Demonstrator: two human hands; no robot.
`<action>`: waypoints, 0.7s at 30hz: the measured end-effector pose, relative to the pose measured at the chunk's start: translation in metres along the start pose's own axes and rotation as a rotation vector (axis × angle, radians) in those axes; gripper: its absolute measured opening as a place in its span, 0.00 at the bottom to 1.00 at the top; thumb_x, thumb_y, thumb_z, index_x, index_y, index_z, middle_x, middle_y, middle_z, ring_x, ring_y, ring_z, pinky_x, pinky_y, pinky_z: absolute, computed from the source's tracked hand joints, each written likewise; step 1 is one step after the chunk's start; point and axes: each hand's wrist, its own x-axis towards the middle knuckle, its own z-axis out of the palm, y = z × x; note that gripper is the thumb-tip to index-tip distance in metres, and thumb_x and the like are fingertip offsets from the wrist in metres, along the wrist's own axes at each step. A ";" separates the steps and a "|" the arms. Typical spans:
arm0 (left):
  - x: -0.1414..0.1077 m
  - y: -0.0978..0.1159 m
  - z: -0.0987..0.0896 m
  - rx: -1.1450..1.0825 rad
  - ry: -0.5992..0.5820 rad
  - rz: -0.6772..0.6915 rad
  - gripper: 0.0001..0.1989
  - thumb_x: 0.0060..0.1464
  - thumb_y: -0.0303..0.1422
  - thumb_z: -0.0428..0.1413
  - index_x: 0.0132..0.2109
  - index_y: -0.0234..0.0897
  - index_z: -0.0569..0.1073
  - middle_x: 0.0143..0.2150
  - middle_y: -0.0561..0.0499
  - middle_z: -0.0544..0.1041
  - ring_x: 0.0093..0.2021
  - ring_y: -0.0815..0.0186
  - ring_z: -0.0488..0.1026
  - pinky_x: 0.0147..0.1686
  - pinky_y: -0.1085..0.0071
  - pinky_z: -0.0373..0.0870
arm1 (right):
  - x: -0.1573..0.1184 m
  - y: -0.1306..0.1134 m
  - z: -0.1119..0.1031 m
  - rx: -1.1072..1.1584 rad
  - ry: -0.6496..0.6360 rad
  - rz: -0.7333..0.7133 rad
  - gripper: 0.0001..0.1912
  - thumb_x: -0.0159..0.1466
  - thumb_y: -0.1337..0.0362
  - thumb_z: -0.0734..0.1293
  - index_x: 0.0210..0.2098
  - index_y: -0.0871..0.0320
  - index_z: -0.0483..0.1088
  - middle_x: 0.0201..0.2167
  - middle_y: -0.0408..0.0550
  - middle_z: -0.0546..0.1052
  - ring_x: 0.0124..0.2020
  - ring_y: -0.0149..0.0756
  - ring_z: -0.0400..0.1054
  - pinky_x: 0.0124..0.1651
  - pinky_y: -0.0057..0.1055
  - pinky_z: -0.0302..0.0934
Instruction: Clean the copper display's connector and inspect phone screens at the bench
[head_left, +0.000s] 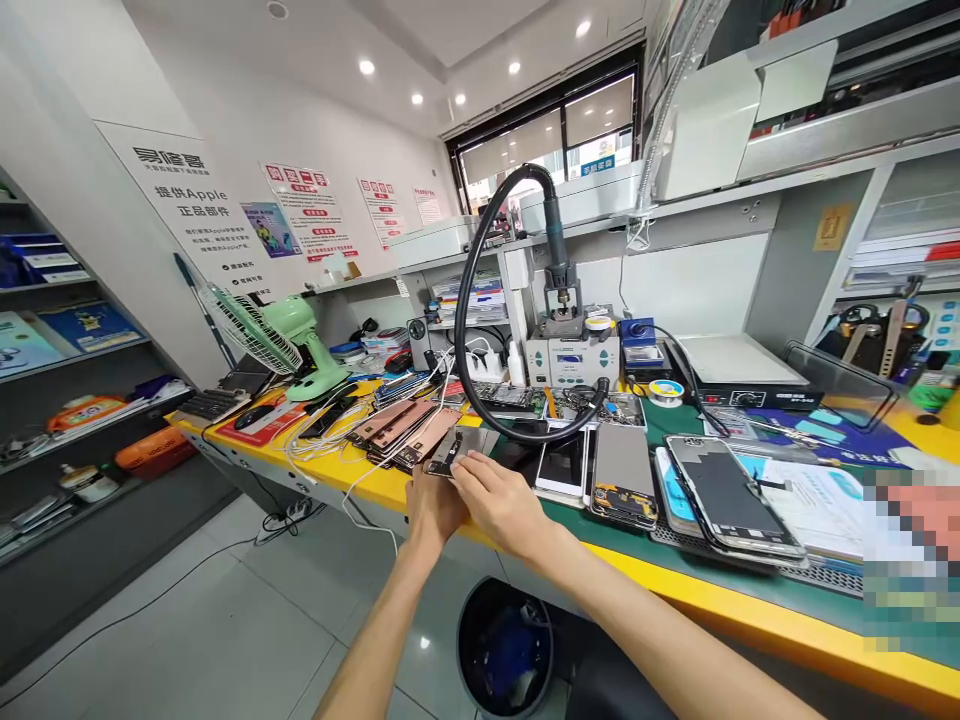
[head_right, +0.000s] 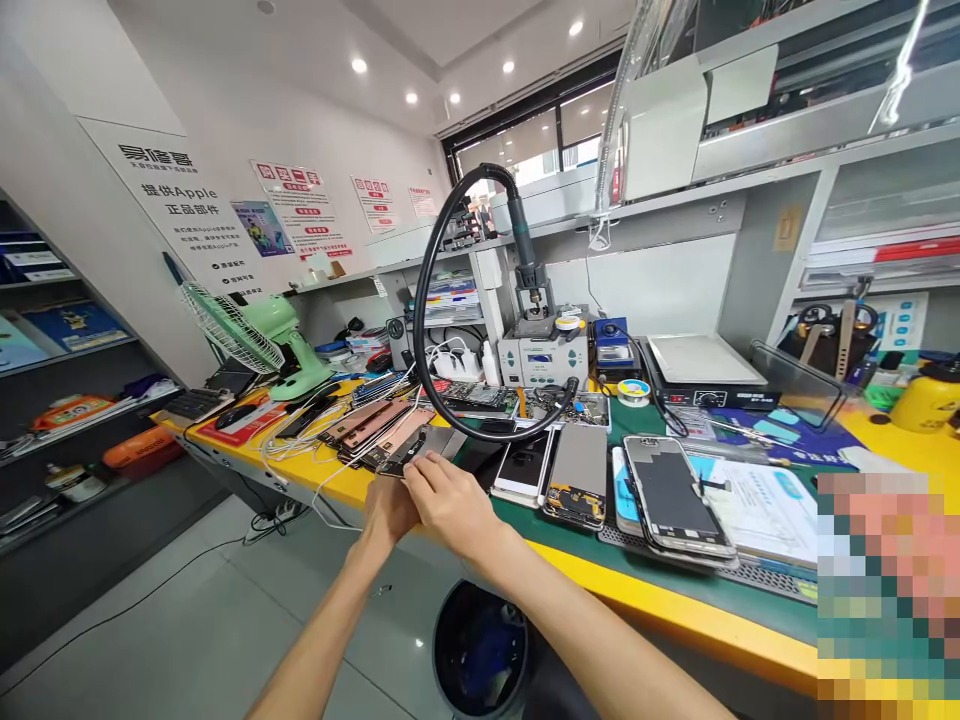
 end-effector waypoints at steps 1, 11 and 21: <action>0.000 0.001 0.003 0.011 0.007 -0.016 0.16 0.60 0.38 0.55 0.52 0.35 0.71 0.51 0.44 0.73 0.49 0.59 0.73 0.48 0.55 0.71 | 0.000 0.002 0.002 -0.021 -0.027 0.009 0.16 0.68 0.75 0.58 0.52 0.62 0.71 0.49 0.59 0.77 0.54 0.45 0.70 0.60 0.44 0.65; -0.037 -0.003 0.013 -0.157 0.265 -0.080 0.23 0.51 0.41 0.59 0.51 0.33 0.70 0.49 0.37 0.75 0.54 0.46 0.68 0.52 0.52 0.64 | 0.004 0.009 0.010 -0.242 -0.321 0.109 0.09 0.68 0.69 0.65 0.49 0.61 0.70 0.48 0.51 0.74 0.50 0.41 0.70 0.49 0.42 0.69; -0.059 -0.016 0.031 -0.365 0.388 -0.069 0.29 0.52 0.41 0.59 0.58 0.34 0.64 0.53 0.38 0.72 0.57 0.50 0.66 0.56 0.53 0.66 | 0.009 -0.001 0.005 -0.353 -0.608 0.113 0.08 0.68 0.64 0.66 0.45 0.62 0.71 0.45 0.50 0.74 0.45 0.39 0.71 0.46 0.39 0.69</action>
